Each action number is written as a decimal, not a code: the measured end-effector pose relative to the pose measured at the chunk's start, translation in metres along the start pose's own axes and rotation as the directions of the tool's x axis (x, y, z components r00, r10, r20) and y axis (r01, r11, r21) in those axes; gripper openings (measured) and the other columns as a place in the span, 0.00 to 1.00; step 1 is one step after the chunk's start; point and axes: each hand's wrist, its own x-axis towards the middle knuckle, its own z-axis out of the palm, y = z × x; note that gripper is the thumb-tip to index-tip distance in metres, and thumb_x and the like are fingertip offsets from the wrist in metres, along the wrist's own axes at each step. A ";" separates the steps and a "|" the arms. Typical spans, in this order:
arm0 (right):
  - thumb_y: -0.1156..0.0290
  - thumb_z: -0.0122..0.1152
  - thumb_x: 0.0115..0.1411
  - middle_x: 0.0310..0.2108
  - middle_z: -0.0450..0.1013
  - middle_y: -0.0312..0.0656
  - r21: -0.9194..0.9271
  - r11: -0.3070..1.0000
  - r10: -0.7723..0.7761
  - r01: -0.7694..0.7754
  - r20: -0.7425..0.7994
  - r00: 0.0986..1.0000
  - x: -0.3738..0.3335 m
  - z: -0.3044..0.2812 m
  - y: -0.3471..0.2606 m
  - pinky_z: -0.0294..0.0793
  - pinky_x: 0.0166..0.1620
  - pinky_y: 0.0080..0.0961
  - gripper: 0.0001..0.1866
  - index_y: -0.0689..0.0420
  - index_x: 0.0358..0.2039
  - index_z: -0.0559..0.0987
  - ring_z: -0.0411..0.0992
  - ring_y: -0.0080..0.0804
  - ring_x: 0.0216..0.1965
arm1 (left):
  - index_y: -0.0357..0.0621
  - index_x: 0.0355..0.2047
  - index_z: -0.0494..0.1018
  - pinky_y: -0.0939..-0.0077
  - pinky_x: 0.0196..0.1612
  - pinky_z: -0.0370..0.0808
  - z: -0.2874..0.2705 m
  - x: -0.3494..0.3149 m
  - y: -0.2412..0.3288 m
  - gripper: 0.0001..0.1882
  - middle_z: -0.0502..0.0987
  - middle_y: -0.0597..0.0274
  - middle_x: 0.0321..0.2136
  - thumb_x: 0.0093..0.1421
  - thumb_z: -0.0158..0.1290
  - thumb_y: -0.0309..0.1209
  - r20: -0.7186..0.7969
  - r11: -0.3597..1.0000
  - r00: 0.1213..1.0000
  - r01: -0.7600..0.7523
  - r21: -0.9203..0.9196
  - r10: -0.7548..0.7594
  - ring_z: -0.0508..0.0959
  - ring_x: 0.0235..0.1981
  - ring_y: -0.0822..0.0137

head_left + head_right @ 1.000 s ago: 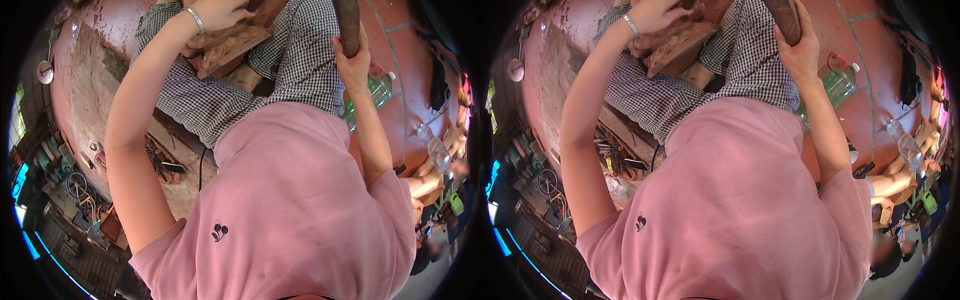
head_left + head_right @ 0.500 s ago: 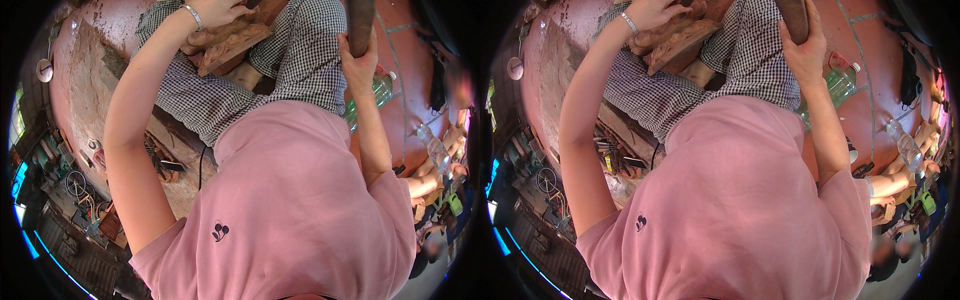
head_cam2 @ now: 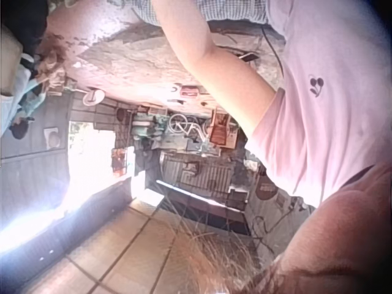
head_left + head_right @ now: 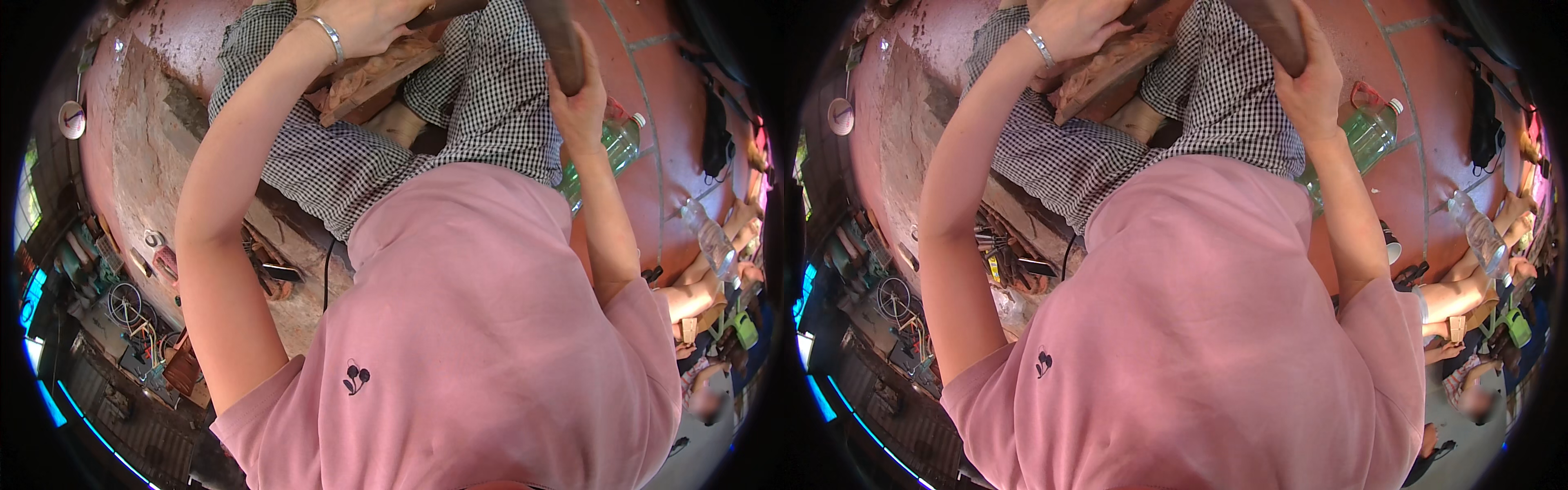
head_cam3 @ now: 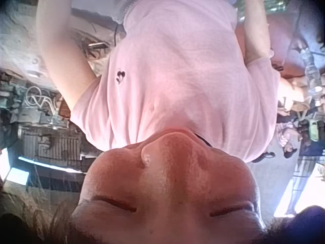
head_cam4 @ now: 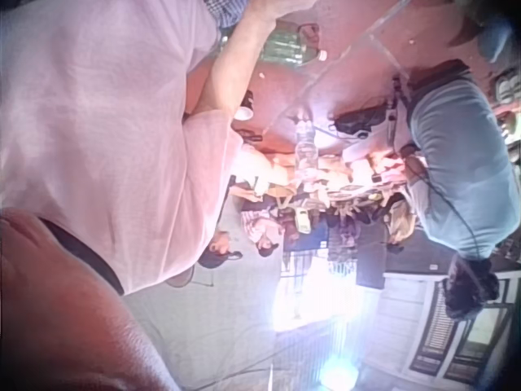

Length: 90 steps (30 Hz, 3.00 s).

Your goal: The person sits on the floor and carves a wooden object using a chisel and mallet. They repeatedly strike the chisel to shape the wood, occasionally adjusting the object's position.

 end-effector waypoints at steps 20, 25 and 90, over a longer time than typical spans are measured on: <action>0.68 0.64 0.56 0.56 0.72 0.48 -0.125 0.962 0.252 -0.242 0.071 0.965 -0.011 0.012 0.025 0.71 0.57 0.38 0.35 0.49 0.65 0.64 0.71 0.50 0.56 | 0.44 0.44 0.65 0.56 0.31 0.77 0.014 -0.009 0.011 0.28 0.80 0.52 0.25 0.49 0.64 0.44 -0.006 0.914 0.914 0.405 0.010 -0.405 0.82 0.29 0.51; 0.67 0.64 0.56 0.56 0.72 0.48 -0.133 0.963 0.243 -0.233 0.068 0.968 -0.012 0.013 0.026 0.71 0.56 0.39 0.35 0.49 0.65 0.64 0.71 0.50 0.55 | 0.44 0.44 0.66 0.56 0.32 0.77 0.016 -0.007 0.013 0.27 0.80 0.50 0.25 0.50 0.63 0.44 -0.030 0.891 0.891 0.452 -0.044 -0.453 0.82 0.29 0.50; 0.82 0.57 0.51 0.46 0.77 0.43 -0.331 0.821 -0.245 0.466 0.532 0.811 0.207 -0.006 -0.102 0.75 0.46 0.40 0.44 0.28 0.66 0.62 0.75 0.48 0.47 | 0.37 0.37 0.71 0.71 0.24 0.73 0.049 -0.018 -0.036 0.19 0.77 0.55 0.22 0.55 0.65 0.36 -0.274 0.487 0.831 -0.005 -0.873 -0.483 0.79 0.22 0.65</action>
